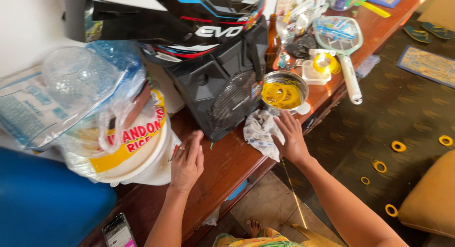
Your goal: The person transfers rice from a large bag into a white bucket using a small plastic cup. They repeatedly scoop rice from the bag and pour it into the bucket, occasionally adjusting the bag and the bucket's position.
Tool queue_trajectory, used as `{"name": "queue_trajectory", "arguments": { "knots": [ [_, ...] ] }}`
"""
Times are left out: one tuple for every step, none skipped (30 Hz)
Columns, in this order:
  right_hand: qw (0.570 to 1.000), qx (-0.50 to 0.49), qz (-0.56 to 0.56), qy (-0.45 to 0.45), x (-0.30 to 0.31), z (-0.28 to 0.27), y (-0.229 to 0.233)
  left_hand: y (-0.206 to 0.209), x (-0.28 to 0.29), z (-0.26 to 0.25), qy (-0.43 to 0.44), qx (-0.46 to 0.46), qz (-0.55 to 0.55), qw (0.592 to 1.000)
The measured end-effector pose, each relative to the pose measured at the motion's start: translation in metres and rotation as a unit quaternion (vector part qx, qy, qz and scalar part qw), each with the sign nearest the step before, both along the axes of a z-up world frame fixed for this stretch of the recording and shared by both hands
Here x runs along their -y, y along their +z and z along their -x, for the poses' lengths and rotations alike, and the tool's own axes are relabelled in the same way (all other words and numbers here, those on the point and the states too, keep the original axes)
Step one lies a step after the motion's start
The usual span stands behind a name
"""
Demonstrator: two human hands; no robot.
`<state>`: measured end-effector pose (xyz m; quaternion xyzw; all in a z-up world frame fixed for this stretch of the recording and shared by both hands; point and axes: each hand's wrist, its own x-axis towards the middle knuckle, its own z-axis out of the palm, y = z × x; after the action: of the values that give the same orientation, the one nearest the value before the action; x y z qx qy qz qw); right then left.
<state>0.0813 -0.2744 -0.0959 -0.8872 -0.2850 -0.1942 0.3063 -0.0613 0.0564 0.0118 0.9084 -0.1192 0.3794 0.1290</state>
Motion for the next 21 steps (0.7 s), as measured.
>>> {"name": "queue_trajectory", "arguments": {
  "knots": [
    [1.000, -0.022, 0.017, 0.012, -0.007, -0.004, -0.013, -0.002, -0.005, 0.007, -0.006, -0.013, -0.005, 1.000],
    [0.998, -0.043, 0.035, 0.023, -0.014, -0.009, -0.025, -0.004, -0.010, 0.013, -0.014, -0.026, -0.009, 1.000],
    [0.996, -0.064, 0.053, 0.034, -0.022, -0.013, -0.038, -0.007, -0.015, 0.020, -0.022, -0.039, -0.013, 0.999],
    [0.995, -0.078, 0.063, 0.027, -0.030, -0.018, -0.050, -0.010, -0.020, 0.029, -0.021, -0.056, -0.010, 0.998],
    [0.993, -0.092, 0.072, 0.020, -0.039, -0.022, -0.062, -0.014, -0.024, 0.037, -0.020, -0.073, -0.007, 0.997],
    [0.991, -0.106, 0.084, 0.014, -0.046, -0.024, -0.073, -0.019, -0.027, 0.046, -0.018, -0.090, -0.002, 0.996],
    [0.990, -0.104, 0.098, -0.003, -0.052, -0.023, -0.083, -0.024, -0.030, 0.054, -0.012, -0.095, 0.001, 0.995],
    [0.988, -0.103, 0.112, -0.020, -0.060, -0.018, -0.093, -0.029, -0.034, 0.063, -0.006, -0.102, 0.004, 0.995],
    [0.986, -0.101, 0.126, -0.037, -0.065, -0.012, -0.100, -0.033, -0.038, 0.072, 0.000, -0.109, 0.007, 0.994],
    [0.983, -0.093, 0.155, -0.032, -0.072, -0.003, -0.105, -0.035, -0.042, 0.082, 0.003, -0.118, 0.013, 0.993],
    [0.979, -0.084, 0.184, -0.027, -0.078, 0.007, -0.108, -0.037, -0.046, 0.092, 0.005, -0.128, 0.019, 0.992],
    [0.974, -0.074, 0.211, -0.025, -0.085, 0.016, -0.108, -0.038, -0.050, 0.100, 0.006, -0.136, 0.025, 0.990],
    [0.972, -0.062, 0.224, 0.020, -0.090, 0.026, -0.106, -0.038, -0.053, 0.109, 0.010, -0.144, 0.032, 0.989],
    [0.969, -0.049, 0.234, 0.064, -0.093, 0.036, -0.103, -0.039, -0.056, 0.117, 0.014, -0.150, 0.038, 0.988],
    [0.963, -0.036, 0.244, 0.107, -0.098, 0.040, -0.097, -0.039, -0.061, 0.122, 0.019, -0.156, 0.045, 0.987],
    [0.970, -0.072, 0.216, 0.079, -0.102, 0.041, -0.091, -0.039, -0.066, 0.127, 0.021, -0.162, 0.046, 0.986],
    [0.975, -0.109, 0.188, 0.050, -0.107, 0.039, -0.083, -0.040, -0.071, 0.132, 0.024, -0.167, 0.046, 0.985],
    [0.976, -0.148, 0.161, 0.018, -0.110, 0.039, -0.077, -0.041, -0.075, 0.137, 0.024, -0.174, 0.048, 0.983],
    [0.986, -0.090, 0.136, 0.036, -0.116, 0.044, -0.071, -0.042, -0.077, 0.141, 0.028, -0.179, 0.057, 0.982],
    [0.992, -0.029, 0.110, 0.052, -0.126, 0.050, -0.067, -0.042, -0.080, 0.141, 0.030, -0.183, 0.065, 0.981],
    [0.994, 0.031, 0.084, 0.067, -0.141, 0.056, -0.064, -0.043, -0.082, 0.139, 0.032, -0.187, 0.072, 0.979]
  ]
}}
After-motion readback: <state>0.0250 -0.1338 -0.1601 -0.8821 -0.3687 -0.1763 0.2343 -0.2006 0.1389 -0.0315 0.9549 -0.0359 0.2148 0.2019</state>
